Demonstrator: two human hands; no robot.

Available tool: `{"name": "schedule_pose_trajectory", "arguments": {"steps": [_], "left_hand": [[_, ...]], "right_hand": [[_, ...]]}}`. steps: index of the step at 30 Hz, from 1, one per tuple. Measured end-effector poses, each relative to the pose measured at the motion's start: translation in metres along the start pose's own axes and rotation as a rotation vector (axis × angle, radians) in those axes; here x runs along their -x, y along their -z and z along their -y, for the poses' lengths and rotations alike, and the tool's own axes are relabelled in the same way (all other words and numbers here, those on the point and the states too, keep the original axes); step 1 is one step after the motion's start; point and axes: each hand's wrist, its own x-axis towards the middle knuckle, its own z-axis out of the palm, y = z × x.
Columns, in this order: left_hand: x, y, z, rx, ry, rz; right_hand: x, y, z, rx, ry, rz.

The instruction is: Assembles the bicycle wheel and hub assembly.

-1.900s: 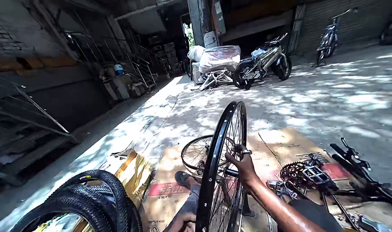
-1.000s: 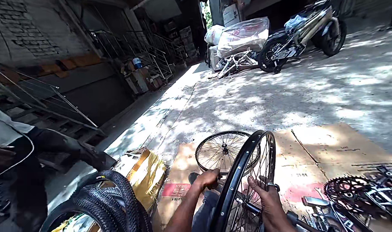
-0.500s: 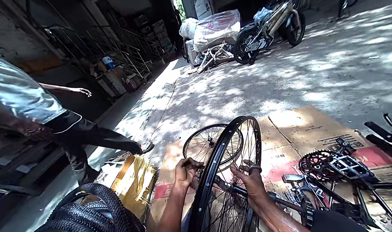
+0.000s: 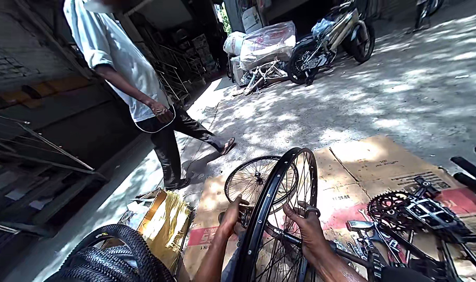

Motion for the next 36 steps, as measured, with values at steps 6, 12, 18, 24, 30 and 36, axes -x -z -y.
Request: {"name": "schedule_pose_trajectory", "arguments": {"steps": [6,12,18,24,30,36], "left_hand": [[-0.005,0.004,0.015,0.756,-0.148,0.079],[-0.013,0.002,0.015,-0.226,0.111,0.184],[0.005,0.004,-0.012,0.889,-0.145,-0.054],[0.012,0.005,0.001,-0.123,0.054,0.214],[-0.003,0.006,0.019,0.881,-0.129,-0.075],[0.014,0.006,0.004,0.105,0.012,0.144]], "right_hand": [[0.000,0.001,-0.002,0.015,0.005,-0.001],[0.001,0.001,-0.002,0.031,0.015,0.002],[0.001,0.001,0.000,0.028,0.033,-0.014],[0.002,0.002,-0.002,0.013,0.003,0.015],[0.001,0.000,-0.001,-0.010,-0.021,0.005],[0.002,0.000,-0.003,0.019,-0.032,0.015]]}}
